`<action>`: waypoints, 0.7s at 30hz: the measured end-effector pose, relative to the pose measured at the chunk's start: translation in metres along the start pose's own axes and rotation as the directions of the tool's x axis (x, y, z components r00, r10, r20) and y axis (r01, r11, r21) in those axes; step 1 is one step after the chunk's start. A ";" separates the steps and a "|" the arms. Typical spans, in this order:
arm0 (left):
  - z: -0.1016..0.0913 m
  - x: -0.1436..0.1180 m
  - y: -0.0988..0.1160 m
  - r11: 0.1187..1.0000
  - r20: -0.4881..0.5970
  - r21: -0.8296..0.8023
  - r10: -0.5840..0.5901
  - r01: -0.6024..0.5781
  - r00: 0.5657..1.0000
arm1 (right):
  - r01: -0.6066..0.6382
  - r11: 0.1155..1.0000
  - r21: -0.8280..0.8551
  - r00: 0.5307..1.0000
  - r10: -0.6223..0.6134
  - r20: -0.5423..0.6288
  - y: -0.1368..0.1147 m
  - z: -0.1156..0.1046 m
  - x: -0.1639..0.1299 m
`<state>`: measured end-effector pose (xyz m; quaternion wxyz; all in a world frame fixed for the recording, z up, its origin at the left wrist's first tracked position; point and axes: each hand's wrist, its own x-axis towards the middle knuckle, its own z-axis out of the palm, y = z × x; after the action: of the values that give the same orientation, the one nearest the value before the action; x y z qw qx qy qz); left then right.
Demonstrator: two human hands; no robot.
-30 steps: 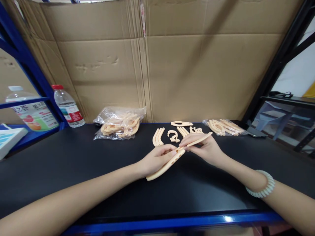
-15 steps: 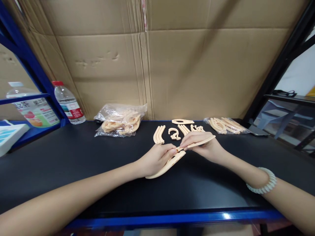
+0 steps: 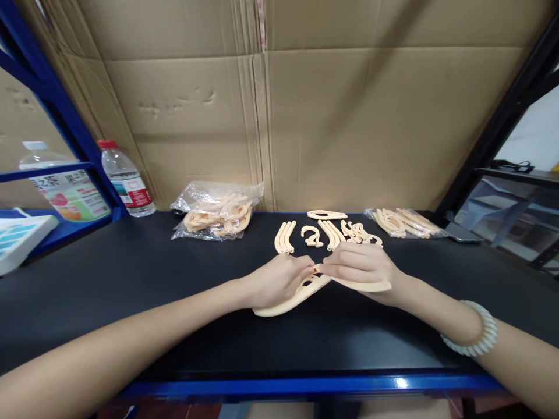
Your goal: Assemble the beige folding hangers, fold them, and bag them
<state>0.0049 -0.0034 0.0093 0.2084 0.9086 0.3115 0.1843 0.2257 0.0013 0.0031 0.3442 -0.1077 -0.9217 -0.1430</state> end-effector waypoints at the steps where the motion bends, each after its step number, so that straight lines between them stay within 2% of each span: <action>1: 0.000 0.000 0.000 1.000 0.010 0.007 0.002 -0.002 1.000 | 0.017 1.000 -0.017 1.000 -0.017 0.007 0.001 0.000 0.000; 8: 0.000 0.001 -0.001 0.996 0.016 -0.086 0.008 -0.006 1.000 | -0.032 0.998 0.047 0.996 0.028 0.086 -0.004 0.002 -0.003; 10: -0.001 0.001 -0.001 0.992 0.016 -0.126 0.008 -0.006 1.000 | -0.085 0.991 0.102 0.996 0.083 0.019 -0.004 -0.001 -0.001; 11: -0.001 0.002 -0.001 0.989 0.014 -0.150 0.002 0.000 1.000 | -0.143 0.980 0.135 0.988 0.150 -0.043 -0.001 -0.003 0.001; 13: 0.000 0.002 -0.003 0.973 0.010 -0.228 -0.027 0.029 1.000 | -0.321 0.928 0.187 0.920 0.353 -0.172 0.010 -0.009 0.002; 15: 0.001 0.003 -0.006 0.918 0.029 -0.385 -0.093 0.097 0.995 | -0.517 0.831 0.204 0.803 0.554 -0.222 0.028 -0.017 -0.001; 17: 0.004 0.005 -0.012 0.791 0.078 -0.585 -0.166 0.180 0.983 | -0.666 0.719 0.198 0.700 0.694 -0.167 0.049 -0.024 -0.009; 19: 0.005 0.007 -0.017 0.621 0.126 -0.748 -0.211 0.233 0.969 | -0.758 0.635 0.149 0.633 0.771 -0.061 0.069 -0.031 -0.020; 21: 0.004 0.009 -0.021 0.484 0.142 -0.841 -0.236 0.243 0.961 | -0.814 0.579 0.049 0.581 0.810 0.083 0.086 -0.034 -0.033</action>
<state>0.0034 0.0165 -0.0026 0.6500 0.6383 0.3038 0.2789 0.2962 0.0666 0.0220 0.3517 -0.5064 -0.7841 0.0708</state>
